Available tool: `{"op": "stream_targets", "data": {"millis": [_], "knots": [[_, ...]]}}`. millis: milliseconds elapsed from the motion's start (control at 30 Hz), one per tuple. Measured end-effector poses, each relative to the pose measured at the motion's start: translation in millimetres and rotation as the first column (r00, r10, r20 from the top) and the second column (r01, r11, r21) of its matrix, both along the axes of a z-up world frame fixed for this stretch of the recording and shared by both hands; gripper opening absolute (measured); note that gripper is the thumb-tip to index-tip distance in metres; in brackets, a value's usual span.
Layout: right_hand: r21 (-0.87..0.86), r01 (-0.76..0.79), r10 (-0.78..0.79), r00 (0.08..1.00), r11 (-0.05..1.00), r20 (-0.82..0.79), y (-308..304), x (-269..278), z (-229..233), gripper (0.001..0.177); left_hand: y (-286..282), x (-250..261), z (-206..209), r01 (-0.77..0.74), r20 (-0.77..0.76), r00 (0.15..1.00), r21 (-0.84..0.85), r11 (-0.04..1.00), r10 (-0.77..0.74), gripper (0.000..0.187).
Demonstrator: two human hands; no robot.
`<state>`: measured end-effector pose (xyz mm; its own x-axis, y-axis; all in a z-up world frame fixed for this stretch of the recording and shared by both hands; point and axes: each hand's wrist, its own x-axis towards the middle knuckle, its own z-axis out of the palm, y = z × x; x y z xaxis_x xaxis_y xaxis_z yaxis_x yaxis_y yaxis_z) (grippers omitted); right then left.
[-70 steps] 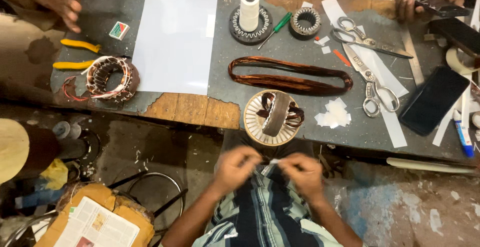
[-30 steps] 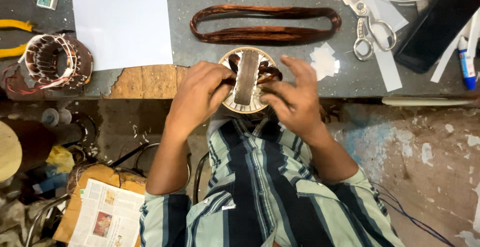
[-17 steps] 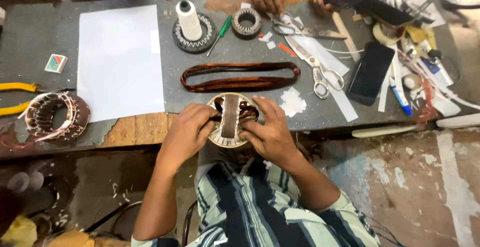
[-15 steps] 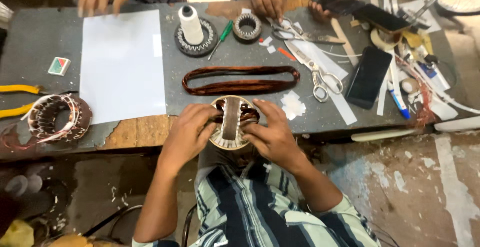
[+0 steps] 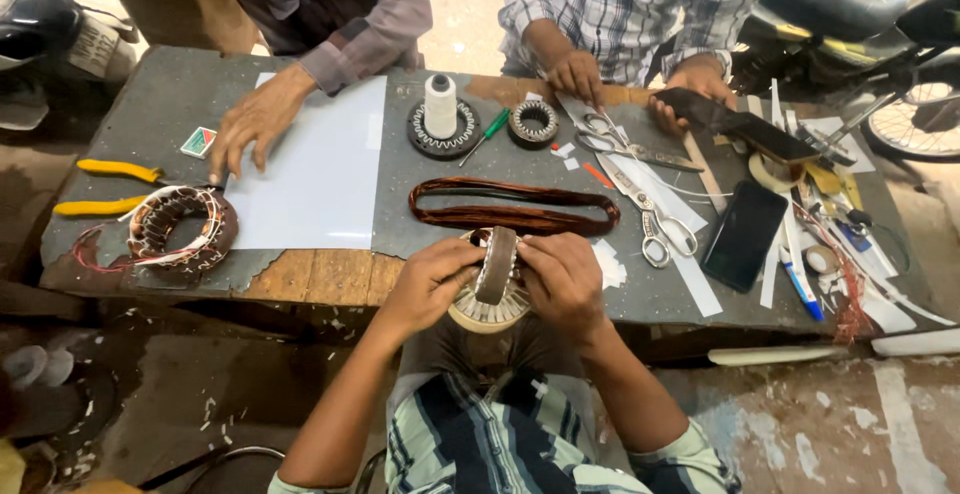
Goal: The person winds a copper wire around a stator core, threading it through slots and adjusting the loops by hand. The person continues wrapping the wire around the core, occasionally pausing to reposition the wire and ensure even placement.
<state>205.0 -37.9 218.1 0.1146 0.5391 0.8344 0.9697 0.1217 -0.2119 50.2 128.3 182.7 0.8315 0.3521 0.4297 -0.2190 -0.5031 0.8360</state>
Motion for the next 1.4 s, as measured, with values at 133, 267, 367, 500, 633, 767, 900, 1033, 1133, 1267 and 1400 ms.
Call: {"op": "stream_targets", "data": {"millis": [133,267,367,500,633,767,900,1033,1133,1267,1400], "knots": [[0.078,-0.003,0.0,0.999,0.997,0.041,5.1,5.0,-8.1,0.026,2.2,0.2,0.9,-0.01,-0.013,1.0,0.106,0.994,0.011,0.035],[0.102,-0.03,0.021,0.996,0.994,0.084,5.8,10.9,-18.7,0.02,4.5,0.0,1.0,-0.024,0.036,0.999,0.254,0.967,0.015,0.044],[0.134,-0.048,0.03,0.991,0.99,0.134,7.0,15.5,-22.8,0.017,5.8,0.6,4.0,-0.053,-0.019,0.998,0.317,0.947,0.062,0.047],[0.125,-0.085,0.062,0.983,0.988,0.173,7.2,18.1,-25.7,0.015,5.8,-0.4,5.2,-0.072,-0.045,0.995,0.336,0.939,0.092,0.046],[0.05,-0.029,0.019,0.981,0.998,0.191,1.3,17.8,-28.4,0.02,4.7,1.1,3.8,-0.071,0.013,0.997,0.387,0.919,0.072,0.046],[0.026,-0.01,0.003,0.968,1.0,0.252,3.2,20.2,-29.9,0.023,7.1,2.3,6.3,-0.05,0.035,0.999,0.37,0.928,0.04,0.048],[0.048,0.02,-0.034,0.955,0.999,0.296,3.1,22.9,-32.8,0.021,7.7,0.3,9.7,-0.064,0.044,0.998,0.332,0.941,0.053,0.048],[0.065,-0.006,-0.015,0.944,0.998,0.33,0.1,27.3,-35.8,0.021,8.7,-5.9,8.9,-0.121,-0.021,0.99,0.397,0.91,0.141,0.048],[0.03,-0.022,0.01,0.939,0.999,0.343,-2.4,27.3,-37.9,0.022,9.8,-11.0,5.9,-0.151,-0.017,0.984,0.468,0.871,0.18,0.05],[-0.006,-0.023,0.023,0.929,1.0,0.368,-0.4,27.5,-36.4,0.02,12.3,-9.4,4.9,-0.148,-0.003,0.984,0.522,0.84,0.175,0.052],[-0.029,-0.003,0.014,0.913,1.0,0.408,-1.3,28.4,-34.2,0.015,12.8,-6.1,7.4,-0.133,0.055,0.991,0.563,0.816,0.124,0.05]]}}
